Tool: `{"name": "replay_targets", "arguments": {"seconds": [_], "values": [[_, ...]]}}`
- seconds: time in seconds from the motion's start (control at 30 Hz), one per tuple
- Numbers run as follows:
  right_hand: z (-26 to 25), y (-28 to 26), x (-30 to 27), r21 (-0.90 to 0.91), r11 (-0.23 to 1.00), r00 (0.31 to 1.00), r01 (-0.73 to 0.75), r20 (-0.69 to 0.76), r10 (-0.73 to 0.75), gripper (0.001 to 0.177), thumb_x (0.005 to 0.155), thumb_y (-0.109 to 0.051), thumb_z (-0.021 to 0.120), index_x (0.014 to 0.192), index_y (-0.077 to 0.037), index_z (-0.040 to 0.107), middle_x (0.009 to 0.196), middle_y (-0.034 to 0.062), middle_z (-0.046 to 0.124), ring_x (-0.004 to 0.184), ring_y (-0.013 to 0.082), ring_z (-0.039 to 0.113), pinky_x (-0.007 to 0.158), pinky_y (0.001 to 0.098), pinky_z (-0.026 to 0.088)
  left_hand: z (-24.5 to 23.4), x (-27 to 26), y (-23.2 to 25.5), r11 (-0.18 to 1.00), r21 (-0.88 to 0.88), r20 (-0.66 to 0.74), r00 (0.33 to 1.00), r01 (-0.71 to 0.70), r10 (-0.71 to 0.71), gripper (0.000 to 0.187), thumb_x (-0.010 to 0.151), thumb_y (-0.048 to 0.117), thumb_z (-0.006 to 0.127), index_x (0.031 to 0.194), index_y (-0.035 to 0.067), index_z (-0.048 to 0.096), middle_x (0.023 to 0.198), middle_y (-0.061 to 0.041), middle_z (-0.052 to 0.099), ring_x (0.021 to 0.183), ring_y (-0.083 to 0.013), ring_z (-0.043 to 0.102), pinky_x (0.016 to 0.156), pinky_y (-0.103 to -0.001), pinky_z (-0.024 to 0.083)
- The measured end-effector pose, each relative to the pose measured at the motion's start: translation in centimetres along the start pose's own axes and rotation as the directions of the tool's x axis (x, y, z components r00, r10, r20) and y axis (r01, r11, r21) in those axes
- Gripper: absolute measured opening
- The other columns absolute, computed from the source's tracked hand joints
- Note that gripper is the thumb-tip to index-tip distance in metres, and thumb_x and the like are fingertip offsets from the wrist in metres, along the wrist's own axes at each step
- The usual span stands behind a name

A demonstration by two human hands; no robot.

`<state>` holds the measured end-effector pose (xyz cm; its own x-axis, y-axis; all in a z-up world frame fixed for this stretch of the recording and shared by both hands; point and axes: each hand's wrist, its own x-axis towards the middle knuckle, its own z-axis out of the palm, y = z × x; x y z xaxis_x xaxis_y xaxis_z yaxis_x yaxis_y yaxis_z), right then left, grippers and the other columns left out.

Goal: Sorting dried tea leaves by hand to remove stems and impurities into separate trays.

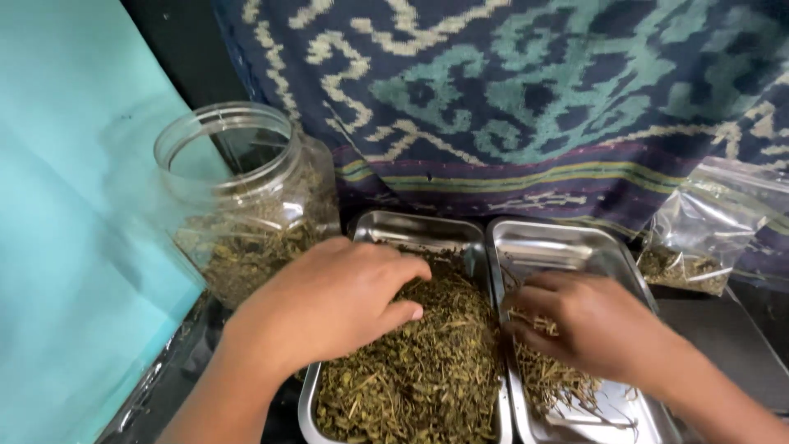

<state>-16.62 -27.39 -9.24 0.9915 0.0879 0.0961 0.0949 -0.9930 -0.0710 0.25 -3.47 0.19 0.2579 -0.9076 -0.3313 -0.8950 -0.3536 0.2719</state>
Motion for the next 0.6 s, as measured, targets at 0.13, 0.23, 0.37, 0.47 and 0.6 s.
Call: {"name": "replay_targets", "arguments": {"seconds": [0.13,0.23,0.37,0.47,0.6], "values": [[-0.1,-1.5,2.4,0.027,0.993,0.988,0.115,-0.105,-0.112,0.02,0.091,-0.031,0.068,0.107,-0.02,0.076,0.087,-0.0004,0.072,0.067,0.0257,0.07,0.053,0.0421,0.054,0.6,1.1,-0.2,0.999,0.042,0.058,0.998,0.002,-0.005,0.041,0.104,0.036,0.054,0.141,0.02,0.056,0.125,-0.002,0.068,0.105,-0.0257,0.068,0.091,-0.046,0.051],[0.2,-2.1,3.7,0.073,0.975,0.976,0.21,-0.074,-0.205,0.022,0.092,-0.032,0.07,0.108,-0.018,0.076,0.088,0.0025,0.069,0.07,0.0282,0.069,0.054,0.0427,0.053,0.9,1.6,-0.2,0.999,0.04,0.041,0.999,-0.01,0.008,0.043,0.103,0.036,0.055,0.14,0.015,0.057,0.135,-0.004,0.065,0.113,-0.026,0.066,0.1,-0.049,0.046],[0.7,-2.0,4.0,0.066,0.928,0.928,0.367,-0.091,-0.361,0.02,0.095,-0.029,0.068,0.105,-0.013,0.074,0.093,0.0069,0.067,0.078,0.0306,0.067,0.063,0.043,0.051,1.2,1.7,-0.4,0.998,0.062,0.03,0.999,-0.028,0.026,0.036,0.103,0.036,0.055,0.131,0.016,0.061,0.121,-0.003,0.069,0.104,-0.029,0.066,0.091,-0.049,0.046],[-0.3,-2.6,3.7,0.085,0.937,0.935,0.339,-0.137,-0.326,0.015,0.094,-0.03,0.071,0.097,-0.015,0.075,0.084,0.0038,0.062,0.07,0.0287,0.064,0.054,0.0418,0.047,0.8,1.5,0.1,0.998,0.059,0.054,0.998,-0.024,0.021,0.031,0.104,0.036,0.054,0.125,0.015,0.063,0.113,-0.003,0.069,0.098,-0.0279,0.067,0.093,-0.048,0.045],[-1.7,-3.6,3.6,0.185,0.933,0.932,0.308,-0.256,-0.257,0.01,0.089,-0.022,0.075,0.096,-0.014,0.076,0.082,0.0022,0.064,0.065,0.024,0.064,0.05,0.0371,0.045,1.0,1.4,0.4,0.995,0.045,0.016,0.996,-0.092,0.092,0.036,0.103,0.04,0.051,0.125,0.016,0.066,0.112,-0.003,0.07,0.101,-0.024,0.067,0.097,-0.047,0.042]]}}
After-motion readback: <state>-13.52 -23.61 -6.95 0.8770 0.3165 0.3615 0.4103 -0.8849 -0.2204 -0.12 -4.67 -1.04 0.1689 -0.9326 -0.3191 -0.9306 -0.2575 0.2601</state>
